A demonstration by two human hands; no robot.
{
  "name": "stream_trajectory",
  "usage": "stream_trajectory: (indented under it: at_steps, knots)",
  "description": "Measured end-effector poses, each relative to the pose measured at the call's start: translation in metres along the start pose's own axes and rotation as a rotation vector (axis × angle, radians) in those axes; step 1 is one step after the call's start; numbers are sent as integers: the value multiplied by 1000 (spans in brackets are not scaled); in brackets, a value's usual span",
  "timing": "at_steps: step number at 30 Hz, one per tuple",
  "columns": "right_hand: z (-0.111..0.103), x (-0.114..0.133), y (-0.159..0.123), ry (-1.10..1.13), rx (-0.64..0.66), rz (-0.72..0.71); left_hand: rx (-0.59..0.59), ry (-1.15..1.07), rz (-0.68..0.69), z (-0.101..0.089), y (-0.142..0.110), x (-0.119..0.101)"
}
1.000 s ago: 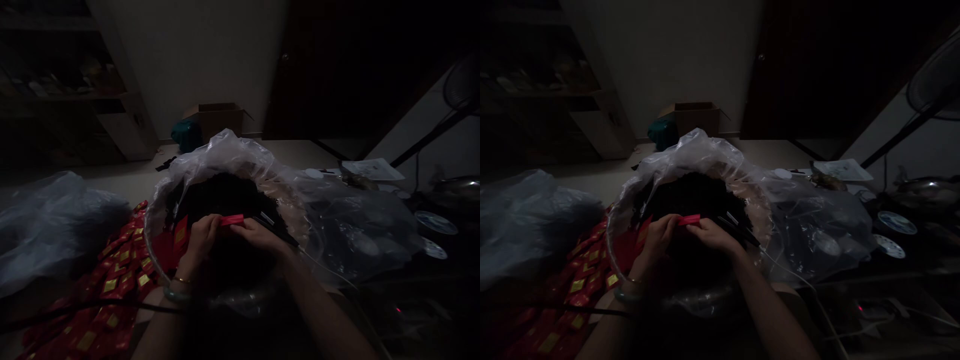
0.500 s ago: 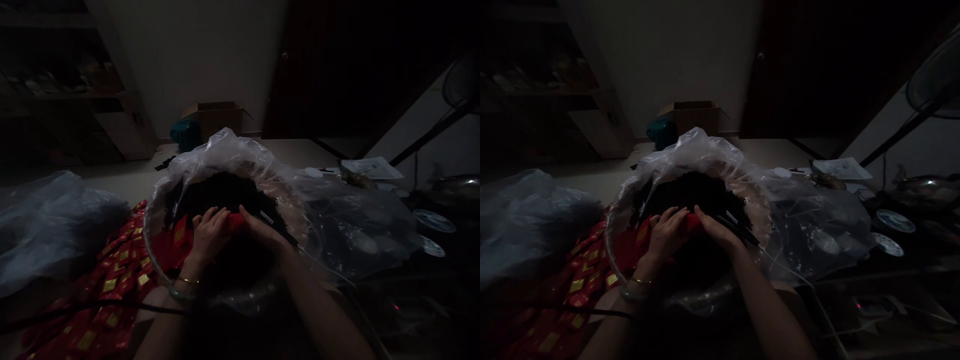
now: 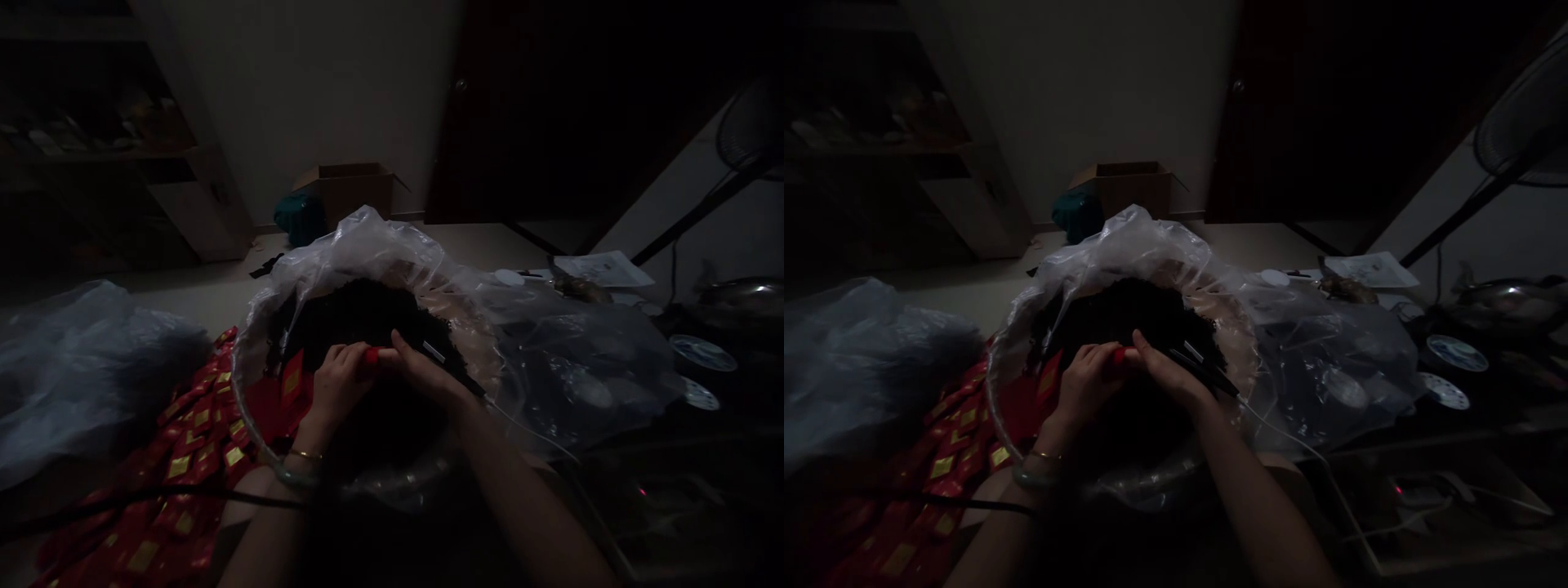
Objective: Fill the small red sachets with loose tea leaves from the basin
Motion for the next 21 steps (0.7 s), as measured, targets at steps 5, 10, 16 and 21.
stream_trajectory:
  at_steps: [5, 10, 16, 21]
  knots:
    - [-52, -6, -11, -334, -227, 205, -58, -96, -162, -14, -1, 25]
    - [-84, -33, -19, -928, -235, 563, -70, -129, -249, -20, -2, 39]
    - [-103, -45, -13, -1016, -305, 582, -61, -129, -254, -20, -3, 42]
    - [-86, -53, 11, -964, -353, 541, -23, -109, -266, -16, -3, 41]
Point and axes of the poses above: each hand's wrist, its own y-axis towards the middle knuckle, its own z-axis out of the palm, x = y × z, the point moved 9 cm from there along y, towards the middle knuckle, and after that the axes turned 8 degrees about x, right-handed, at the moved point
